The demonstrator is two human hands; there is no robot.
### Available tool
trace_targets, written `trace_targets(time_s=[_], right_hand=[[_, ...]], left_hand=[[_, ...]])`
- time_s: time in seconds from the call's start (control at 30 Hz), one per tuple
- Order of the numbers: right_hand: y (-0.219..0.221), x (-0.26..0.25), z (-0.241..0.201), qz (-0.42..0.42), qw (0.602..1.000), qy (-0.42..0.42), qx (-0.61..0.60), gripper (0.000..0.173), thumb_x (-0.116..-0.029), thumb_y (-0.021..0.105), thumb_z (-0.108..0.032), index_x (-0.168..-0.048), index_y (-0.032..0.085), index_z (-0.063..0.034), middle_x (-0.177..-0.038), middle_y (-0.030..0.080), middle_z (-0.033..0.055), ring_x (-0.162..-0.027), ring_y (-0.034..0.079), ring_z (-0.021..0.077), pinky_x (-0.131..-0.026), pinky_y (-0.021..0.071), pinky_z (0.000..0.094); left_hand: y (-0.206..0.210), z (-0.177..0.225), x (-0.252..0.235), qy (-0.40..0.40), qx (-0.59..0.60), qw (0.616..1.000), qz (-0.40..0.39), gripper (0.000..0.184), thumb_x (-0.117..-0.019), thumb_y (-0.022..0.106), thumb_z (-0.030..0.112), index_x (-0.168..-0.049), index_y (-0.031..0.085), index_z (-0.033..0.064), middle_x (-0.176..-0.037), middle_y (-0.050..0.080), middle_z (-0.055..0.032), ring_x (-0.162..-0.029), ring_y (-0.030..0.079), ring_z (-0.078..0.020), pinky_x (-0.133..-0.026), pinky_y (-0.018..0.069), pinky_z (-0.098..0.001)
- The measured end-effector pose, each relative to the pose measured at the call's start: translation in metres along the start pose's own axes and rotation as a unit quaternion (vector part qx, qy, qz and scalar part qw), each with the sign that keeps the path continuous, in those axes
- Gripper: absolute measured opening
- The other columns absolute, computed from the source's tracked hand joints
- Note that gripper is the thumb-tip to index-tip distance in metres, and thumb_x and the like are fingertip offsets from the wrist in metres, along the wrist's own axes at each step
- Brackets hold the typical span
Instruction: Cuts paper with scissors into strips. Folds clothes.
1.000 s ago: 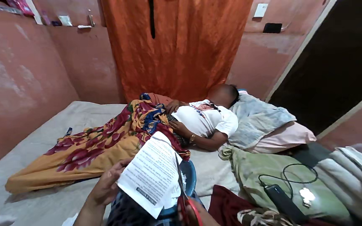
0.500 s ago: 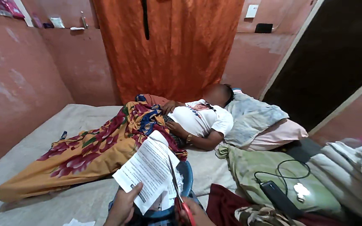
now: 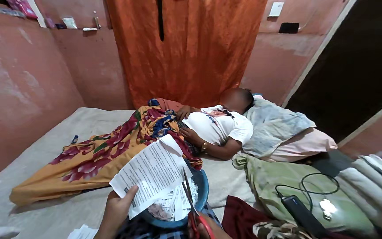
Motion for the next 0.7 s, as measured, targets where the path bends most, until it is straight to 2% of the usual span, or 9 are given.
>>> trace_targets(time_s=[0.13, 0.3, 0.4, 0.47, 0.6, 0.7], right_hand=[[-0.002, 0.001, 0.001, 0.008, 1.0, -0.006, -0.001, 0.06, -0.0972, 0.052, -0.056, -0.115, 0.056, 0.001, -0.087, 0.066, -0.0033, -0.075, 0.064, 0.0045, -0.07, 0.0553, 0.0251], [-0.003, 0.002, -0.002, 0.032, 0.999, 0.008, 0.0, 0.043, -0.0989, 0.052, -0.039, -0.112, 0.056, 0.0015, -0.083, 0.065, -0.0036, -0.073, 0.064, 0.0042, -0.07, 0.0554, 0.025], [-0.003, 0.003, -0.005, 0.057, 0.998, 0.018, -0.006, 0.025, -0.1008, 0.05, -0.026, -0.104, 0.057, -0.0021, -0.076, 0.063, -0.0044, -0.066, 0.062, 0.0045, -0.065, 0.055, 0.0251], [-0.004, 0.004, -0.007, 0.065, 0.998, 0.018, 0.003, 0.021, -0.1015, 0.051, -0.022, -0.101, 0.058, -0.0031, -0.074, 0.062, -0.0046, -0.063, 0.061, 0.0043, -0.062, 0.054, 0.025], [-0.007, 0.004, -0.002, 0.049, 0.999, 0.022, 0.0, 0.025, -0.0965, 0.057, -0.028, -0.102, 0.058, -0.0038, -0.074, 0.062, -0.0048, -0.064, 0.062, 0.0049, -0.062, 0.0549, 0.0256], [-0.007, 0.003, 0.0, 0.031, 0.999, 0.015, 0.011, 0.046, -0.0939, 0.059, -0.045, -0.107, 0.058, -0.001, -0.078, 0.065, -0.0037, -0.068, 0.064, 0.0059, -0.066, 0.0567, 0.027]], left_hand=[[-0.001, 0.001, 0.002, -0.008, -0.031, 0.999, -0.033, 0.021, -0.0896, 0.065, -0.002, -0.111, 0.065, 0.0009, -0.089, 0.076, 0.0062, -0.079, 0.073, -0.002, -0.076, 0.0633, -0.0226], [0.0, 0.004, 0.004, -0.025, -0.045, 0.997, -0.058, 0.019, -0.0885, 0.066, -0.003, -0.107, 0.067, 0.0012, -0.086, 0.076, 0.0048, -0.077, 0.073, -0.002, -0.073, 0.0632, -0.0219], [-0.001, 0.004, 0.001, -0.032, -0.055, 0.996, -0.061, 0.019, -0.0887, 0.065, -0.004, -0.107, 0.067, 0.0004, -0.086, 0.076, 0.0039, -0.077, 0.073, -0.0022, -0.074, 0.063, -0.0219], [-0.004, 0.005, 0.0, -0.046, -0.063, 0.995, -0.057, 0.019, -0.0883, 0.066, -0.004, -0.107, 0.067, 0.0004, -0.086, 0.076, 0.0032, -0.077, 0.073, -0.0026, -0.073, 0.063, -0.0224], [-0.007, 0.009, -0.001, -0.068, -0.062, 0.994, -0.061, 0.021, -0.0872, 0.067, -0.005, -0.108, 0.066, -0.0003, -0.086, 0.076, 0.0017, -0.077, 0.073, -0.0045, -0.073, 0.0634, -0.0239], [-0.005, 0.012, 0.003, -0.091, -0.062, 0.99, -0.084, 0.023, -0.0874, 0.065, -0.008, -0.109, 0.065, 0.0002, -0.087, 0.076, 0.0018, -0.076, 0.074, -0.0049, -0.073, 0.0633, -0.0239]])
Point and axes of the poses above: each hand's wrist, its own x-axis away from the middle knuckle, its own y-axis out of the palm, z = x × y, the point moved 6 cm from there along -x, towards the middle knuckle
